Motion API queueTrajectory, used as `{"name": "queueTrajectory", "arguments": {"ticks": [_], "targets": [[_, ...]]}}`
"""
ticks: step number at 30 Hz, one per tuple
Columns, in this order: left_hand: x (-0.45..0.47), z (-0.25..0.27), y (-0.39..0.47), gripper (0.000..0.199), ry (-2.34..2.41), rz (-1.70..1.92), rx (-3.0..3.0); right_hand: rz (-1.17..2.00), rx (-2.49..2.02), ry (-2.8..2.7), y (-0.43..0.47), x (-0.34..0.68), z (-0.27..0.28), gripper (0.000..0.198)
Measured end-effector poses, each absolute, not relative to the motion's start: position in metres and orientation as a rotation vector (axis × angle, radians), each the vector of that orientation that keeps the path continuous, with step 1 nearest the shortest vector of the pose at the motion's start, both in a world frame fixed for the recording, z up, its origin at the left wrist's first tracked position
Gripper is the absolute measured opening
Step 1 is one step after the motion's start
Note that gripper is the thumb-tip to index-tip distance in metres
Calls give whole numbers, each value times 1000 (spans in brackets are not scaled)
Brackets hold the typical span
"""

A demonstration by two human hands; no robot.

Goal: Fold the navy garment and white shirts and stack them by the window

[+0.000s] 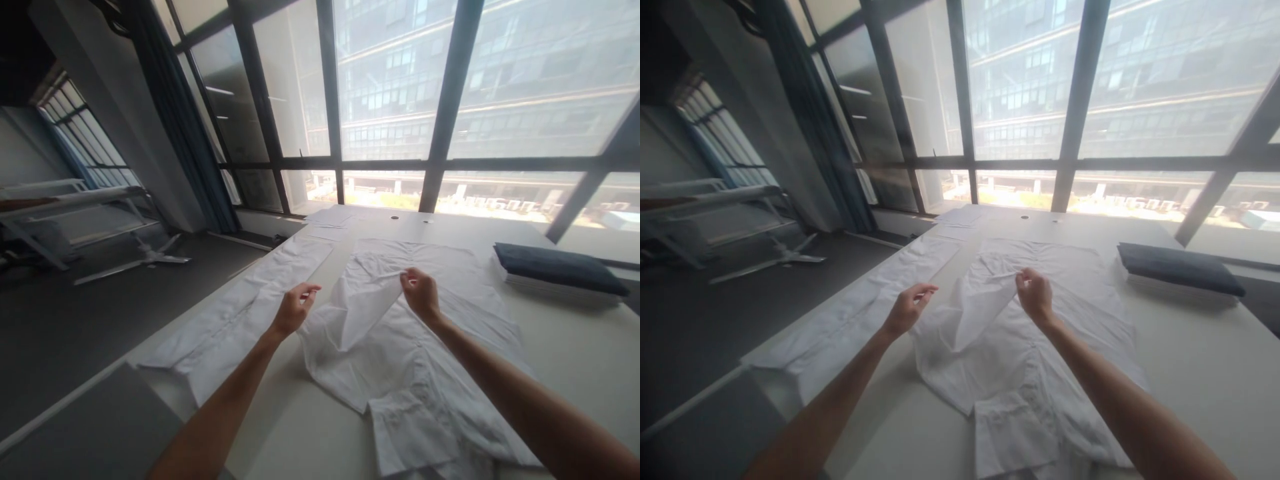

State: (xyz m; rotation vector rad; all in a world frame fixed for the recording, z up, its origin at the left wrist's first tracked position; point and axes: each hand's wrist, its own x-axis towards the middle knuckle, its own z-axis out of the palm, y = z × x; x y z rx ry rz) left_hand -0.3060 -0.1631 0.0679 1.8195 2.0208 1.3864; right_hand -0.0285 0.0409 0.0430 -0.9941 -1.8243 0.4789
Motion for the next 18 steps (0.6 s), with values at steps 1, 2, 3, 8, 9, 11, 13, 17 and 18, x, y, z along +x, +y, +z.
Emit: {"name": "queueTrajectory", "arguments": {"ticks": [1, 2, 3, 8, 9, 11, 13, 17, 18], "targets": [[-303, 69, -165, 26, 1943, 1323, 1851, 581, -999, -1681, 51, -23, 48, 21], [-298, 72, -168, 27, 1857, 1235, 1892, 664, -998, -1548, 61, -18, 53, 21], [-294, 75, -171, 27, 1776, 1132, 1935, 748, -993, -1416, 71, -13, 59, 19], [-272, 92, -191, 25, 1554, 725, 2087, 1104, -945, -829, 105, 6, 74, 6], [-270, 94, -194, 26, 1500, 695, 2098, 1124, -939, -771, 110, 10, 74, 6], [-267, 96, -196, 28, 1390, 700, 2089, 1137, -934, -697, 117, 17, 73, 10], [-268, 95, -194, 30, 1353, 786, 2062, 1155, -934, -630, 124, 24, 71, 14], [-276, 83, -183, 29, 1587, 1026, 2053, 1196, -956, -538, 136, 39, 66, 19], [-277, 77, -180, 29, 1660, 1042, 2069, 1205, -974, -527, 139, 42, 65, 18]]}}
